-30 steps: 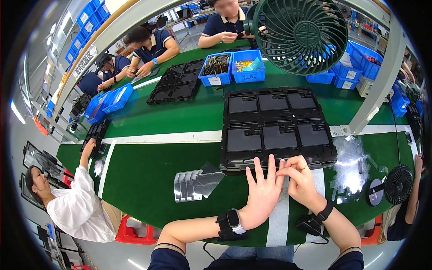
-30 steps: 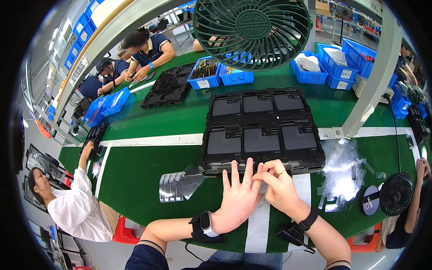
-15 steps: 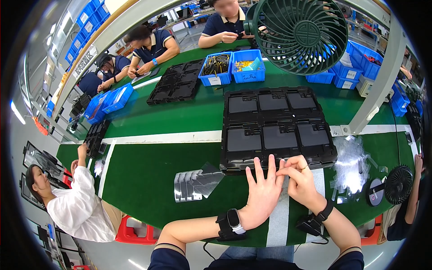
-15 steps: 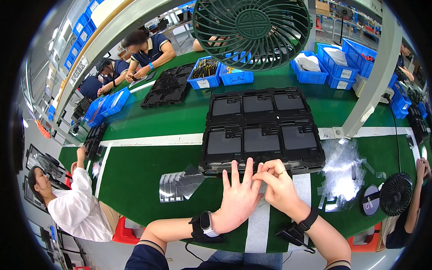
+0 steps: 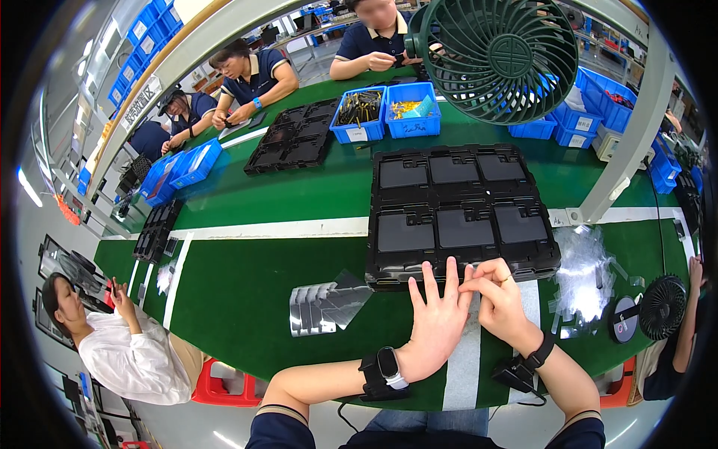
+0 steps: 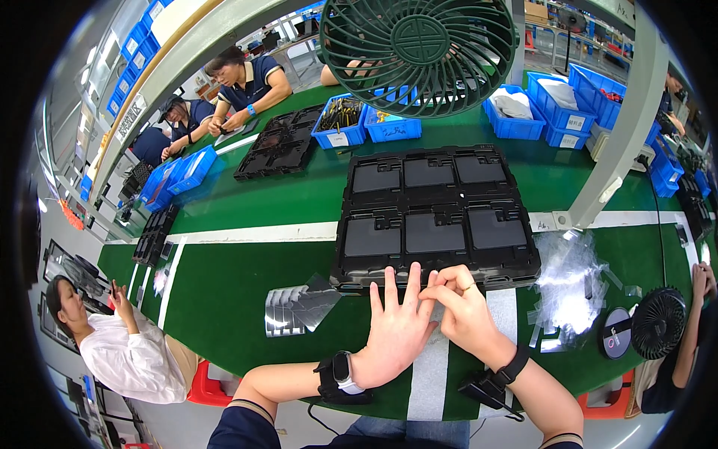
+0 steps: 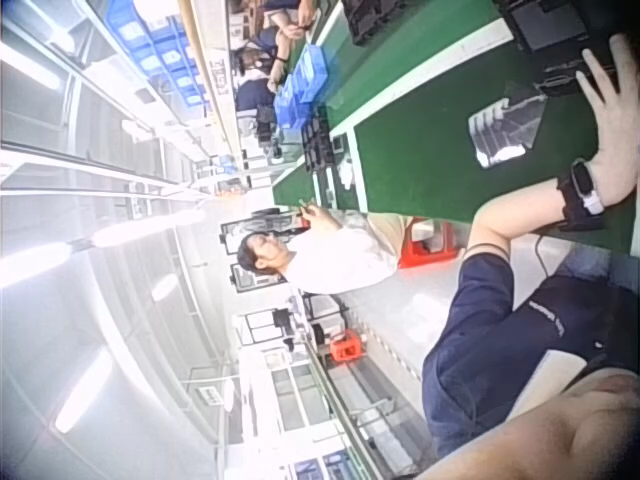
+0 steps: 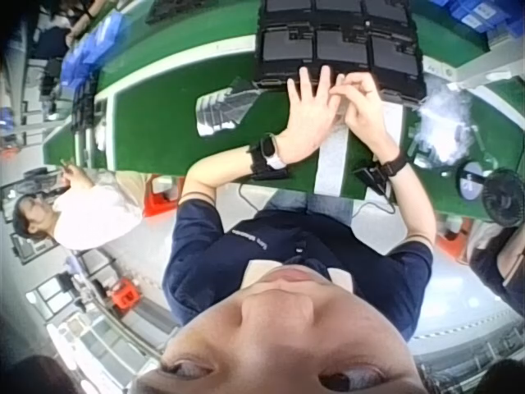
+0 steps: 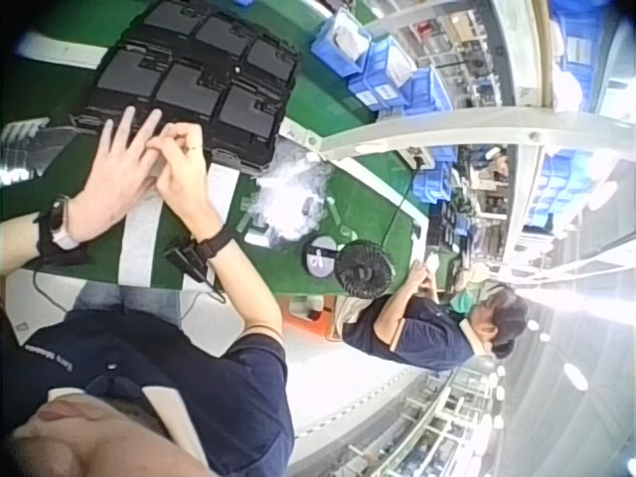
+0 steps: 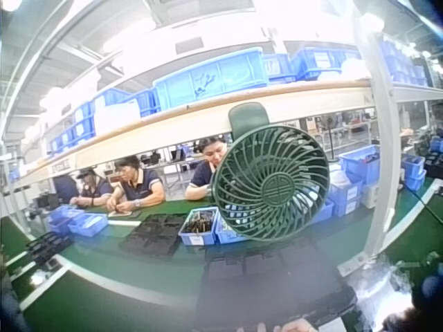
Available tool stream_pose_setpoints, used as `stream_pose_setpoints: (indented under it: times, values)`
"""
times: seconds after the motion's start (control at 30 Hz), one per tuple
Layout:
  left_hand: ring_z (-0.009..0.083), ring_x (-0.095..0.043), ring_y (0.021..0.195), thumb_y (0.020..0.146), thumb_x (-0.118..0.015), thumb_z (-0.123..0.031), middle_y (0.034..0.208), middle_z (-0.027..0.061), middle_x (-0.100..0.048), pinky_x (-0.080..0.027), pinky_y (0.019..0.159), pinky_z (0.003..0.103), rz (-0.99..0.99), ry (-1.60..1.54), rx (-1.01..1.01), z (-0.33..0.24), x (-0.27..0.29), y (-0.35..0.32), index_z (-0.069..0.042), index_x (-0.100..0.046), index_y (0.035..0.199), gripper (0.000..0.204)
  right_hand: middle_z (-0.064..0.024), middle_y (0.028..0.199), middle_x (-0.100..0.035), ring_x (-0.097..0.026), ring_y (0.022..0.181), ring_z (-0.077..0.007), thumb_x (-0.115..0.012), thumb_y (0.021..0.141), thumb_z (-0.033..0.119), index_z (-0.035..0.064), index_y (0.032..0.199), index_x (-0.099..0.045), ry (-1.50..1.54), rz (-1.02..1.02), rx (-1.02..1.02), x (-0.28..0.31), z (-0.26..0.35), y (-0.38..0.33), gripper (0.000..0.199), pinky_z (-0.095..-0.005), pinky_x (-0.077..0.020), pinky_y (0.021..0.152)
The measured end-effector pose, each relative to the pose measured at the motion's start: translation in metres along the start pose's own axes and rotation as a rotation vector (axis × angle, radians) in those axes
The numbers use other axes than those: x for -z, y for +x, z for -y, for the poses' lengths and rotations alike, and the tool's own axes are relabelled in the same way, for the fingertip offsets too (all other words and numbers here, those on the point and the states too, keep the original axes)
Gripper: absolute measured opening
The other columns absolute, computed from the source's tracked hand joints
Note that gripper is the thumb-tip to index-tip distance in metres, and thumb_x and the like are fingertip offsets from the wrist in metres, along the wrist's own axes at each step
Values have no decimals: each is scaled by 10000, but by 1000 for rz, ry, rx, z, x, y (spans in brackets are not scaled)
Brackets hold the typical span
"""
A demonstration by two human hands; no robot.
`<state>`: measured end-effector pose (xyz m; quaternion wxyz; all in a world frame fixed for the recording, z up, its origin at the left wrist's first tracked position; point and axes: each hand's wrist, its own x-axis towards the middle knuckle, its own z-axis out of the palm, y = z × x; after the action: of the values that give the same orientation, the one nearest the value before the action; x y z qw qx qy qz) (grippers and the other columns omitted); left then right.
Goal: The recorder is assembling small black plastic electronic components by attaching a clear plastic film or sticker.
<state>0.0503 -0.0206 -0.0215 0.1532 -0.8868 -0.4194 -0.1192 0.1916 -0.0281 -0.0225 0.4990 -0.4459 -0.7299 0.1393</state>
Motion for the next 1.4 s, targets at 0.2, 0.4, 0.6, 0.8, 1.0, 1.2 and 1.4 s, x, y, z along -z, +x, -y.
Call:
stream_pose_setpoints:
  times: [0.2,0.4,0.6,0.8,1.0,1.2,1.4]
  values:
    - [480,-360,1195,697,-686,-382,1373,197,-331,-370,894,608,-5,-1,-1,0,0,0,-82,-415,1315,739,-89,927,-436,-504,671,-165,-451,603,-213,46,867,-619,6,-6,-2,0,0,1,406,-262,-445,608]
    - [479,-361,1192,698,-685,-386,1372,197,-332,-371,890,608,-10,0,-1,0,-1,0,-82,-408,1322,748,-86,922,-440,-494,661,-164,-450,606,-210,52,873,-620,5,-4,-6,0,2,1,411,-262,-439,603]
    - [478,-363,1192,699,-684,-385,1368,197,-336,-371,891,607,-4,-1,-2,0,0,0,-83,-406,1323,747,-87,915,-446,-499,663,-170,-448,607,-206,53,876,-618,7,-2,-7,0,1,0,410,-266,-441,603]
    - [477,-364,1193,695,-688,-381,1367,196,-338,-369,894,607,-7,-1,0,0,-2,0,-84,-406,1325,751,-90,904,-454,-518,672,-180,-447,605,-204,52,872,-619,3,-2,-8,0,1,1,408,-276,-453,609]
    - [477,-365,1193,692,-690,-383,1370,196,-335,-369,895,606,-8,-3,1,0,-1,0,-84,-404,1327,758,-95,904,-465,-542,696,-191,-445,604,-201,50,873,-622,5,10,-20,1,2,1,409,-280,-463,624]
    - [479,-362,1195,695,-690,-380,1374,197,-331,-367,897,607,-4,-13,2,0,0,0,-81,-404,1326,755,-108,921,-480,-569,734,-203,-426,627,-211,27,859,-626,7,19,-34,2,4,1,388,-278,-471,661]
    - [480,-358,1197,701,-687,-372,1374,197,-329,-364,900,609,4,-31,6,1,1,0,-78,-400,1328,749,-106,921,-475,-564,757,-218,-436,606,-207,32,879,-622,23,22,-26,1,4,1,408,-296,-480,692]
